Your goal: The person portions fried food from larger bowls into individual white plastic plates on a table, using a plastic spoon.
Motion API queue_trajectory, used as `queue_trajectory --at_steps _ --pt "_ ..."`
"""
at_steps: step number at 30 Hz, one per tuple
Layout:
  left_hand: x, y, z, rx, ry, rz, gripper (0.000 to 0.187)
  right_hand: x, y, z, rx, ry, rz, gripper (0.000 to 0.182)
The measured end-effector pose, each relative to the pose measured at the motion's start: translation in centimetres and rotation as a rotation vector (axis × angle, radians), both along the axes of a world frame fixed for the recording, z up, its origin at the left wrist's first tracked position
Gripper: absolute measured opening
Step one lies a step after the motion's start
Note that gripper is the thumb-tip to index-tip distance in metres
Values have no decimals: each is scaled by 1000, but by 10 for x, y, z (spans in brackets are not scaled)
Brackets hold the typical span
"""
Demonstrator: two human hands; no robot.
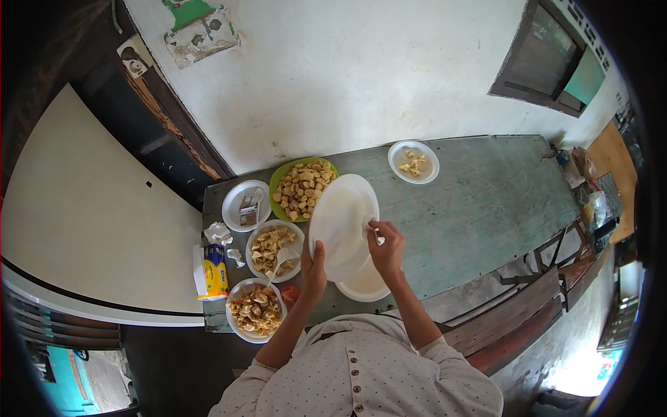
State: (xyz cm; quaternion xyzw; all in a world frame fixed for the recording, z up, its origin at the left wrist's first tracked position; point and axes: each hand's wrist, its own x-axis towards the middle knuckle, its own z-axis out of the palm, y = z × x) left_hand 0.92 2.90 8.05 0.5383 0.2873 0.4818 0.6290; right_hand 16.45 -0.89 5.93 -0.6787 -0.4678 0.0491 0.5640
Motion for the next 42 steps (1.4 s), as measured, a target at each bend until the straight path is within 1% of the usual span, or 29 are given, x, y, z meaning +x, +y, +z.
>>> queue_trajectory --at_steps 1,3,4,6,7,9,12,14,15,17,19,20,22,23,25,26,27,28,29,31,33,34,35,36,38,40,42 --pt "0 -5 0 -1 1 0 49 3 1 -4 -18 -22 -26 15" --pt "3 -16 4 15 20 -70 49 8 5 -7 -32 -46 -53 17" --pt "2 -18 1 100 113 -79 47 9 7 -9 -24 -38 -69 18" --pt "2 -25 3 152 115 -84 46 10 9 -7 -17 -28 -88 18" --pt "2 -27 4 202 116 -91 45 11 9 -4 13 15 -109 18" --pt "0 -32 3 219 140 -118 45 10 9 4 41 61 -133 19" --pt "-1 -42 6 250 167 -162 44 -2 2 22 80 54 -123 18" --pt "-1 -48 11 261 170 -174 43 -13 -1 31 111 44 -46 16" --pt "-1 -51 14 273 193 -172 43 -19 -3 33 109 45 -47 16" --pt "-3 -55 14 282 217 -169 43 -33 -10 33 161 -95 47 15" --pt "-6 -56 10 221 127 -115 45 -46 -22 38 161 -79 78 15" --pt "-8 -58 5 219 126 -110 45 -52 -28 41 141 -47 126 16" --pt "-13 -61 -8 -19 57 -58 47 -68 -41 42 101 -25 220 18" --pt "-16 -62 -11 -22 55 -55 47 -76 -47 39 122 -64 270 19" --pt "-24 -61 -13 -241 -72 -86 49 -88 -61 32 81 -97 336 21" --pt "-28 -62 -13 -292 -68 -86 46 -89 -65 30 81 -99 336 21" --pt "-28 -64 -14 -291 -70 -86 46 -87 -70 27 56 -62 403 21" --pt "-27 -67 -16 -403 -142 -51 45 -84 -73 24 28 -25 471 20" --pt "-25 -69 -17 -514 -216 -16 44 -77 -74 20 28 -27 471 20" --pt "-22 -74 -10 -509 -243 -18 46 -54 -70 15 20 38 325 20" --pt "-22 -79 -10 -507 -274 -12 47 -30 -66 20 -34 37 68 14" --pt "-23 -80 -16 -537 -275 -57 48 -20 -61 19 -39 34 74 14" --pt "-24 -82 -22 -567 -274 -101 49 -12 -56 14 -6 4 2 15" --pt "-23 -83 -28 -568 -279 -95 49 -9 -52 14 31 -26 -69 15" --pt "-20 -86 -36 -376 -151 -108 48 -14 -49 12 44 -40 -32 15" --pt "-22 -86 -30 -373 -125 -123 47 -25 -46 14 53 -49 4 14" --pt "-26 -86 -32 -371 -96 -141 47 -42 -44 17 55 3 79 14"
